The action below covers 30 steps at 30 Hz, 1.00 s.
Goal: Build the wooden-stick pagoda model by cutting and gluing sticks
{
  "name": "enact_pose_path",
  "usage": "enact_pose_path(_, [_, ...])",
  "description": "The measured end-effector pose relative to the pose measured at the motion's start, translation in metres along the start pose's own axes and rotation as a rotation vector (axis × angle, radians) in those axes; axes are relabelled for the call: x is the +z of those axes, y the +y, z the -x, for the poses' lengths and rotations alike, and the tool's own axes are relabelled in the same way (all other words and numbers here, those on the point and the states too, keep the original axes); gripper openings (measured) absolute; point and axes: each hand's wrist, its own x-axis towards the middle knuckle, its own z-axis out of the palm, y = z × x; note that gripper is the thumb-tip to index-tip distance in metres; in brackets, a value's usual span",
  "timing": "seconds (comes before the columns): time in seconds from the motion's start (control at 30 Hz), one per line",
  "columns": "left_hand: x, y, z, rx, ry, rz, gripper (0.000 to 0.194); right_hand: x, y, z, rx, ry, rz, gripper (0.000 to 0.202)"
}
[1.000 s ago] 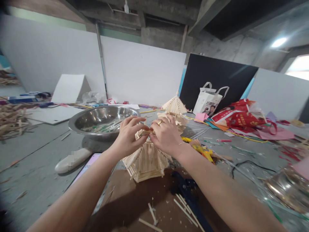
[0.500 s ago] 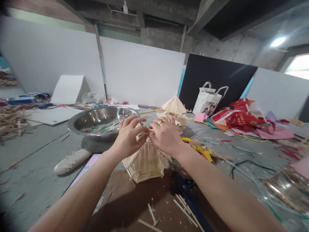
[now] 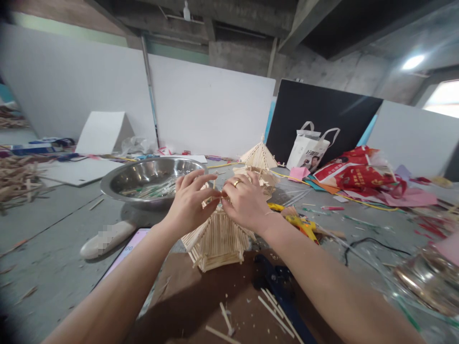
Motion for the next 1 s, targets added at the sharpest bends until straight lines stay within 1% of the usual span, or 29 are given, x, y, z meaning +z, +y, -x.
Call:
enact_pose_path(0.1, [0.0,0.0,0.0,-0.007,0.002,0.0,0.014,0.001,0.0,0.0,0.004,0.0,-0.011,0.009])
enact_pose_path(0.23, [-0.001,0.002,0.0,-0.019,-0.003,0.02,0.02,0.002,0.0,0.001,0.015,-0.001,-0.035,0.008])
enact_pose_path(0.43, [-0.004,0.002,0.0,-0.007,-0.036,0.048,0.009,0.002,0.001,0.001,0.029,-0.01,-0.063,0.009])
enact_pose_path(0.7, [0.001,0.0,-0.001,-0.022,-0.034,0.023,0.013,0.003,0.0,0.003,0.037,-0.002,-0.096,0.008])
enact_pose_path(0.87, [0.002,-0.001,-0.001,-0.009,-0.026,0.016,0.013,0.006,0.004,0.008,0.118,0.03,-0.19,0.009])
enact_pose_path(1.0, [0.003,-0.001,-0.001,-0.016,-0.006,0.016,0.012,0.008,0.008,0.013,0.228,0.009,-0.329,0.009])
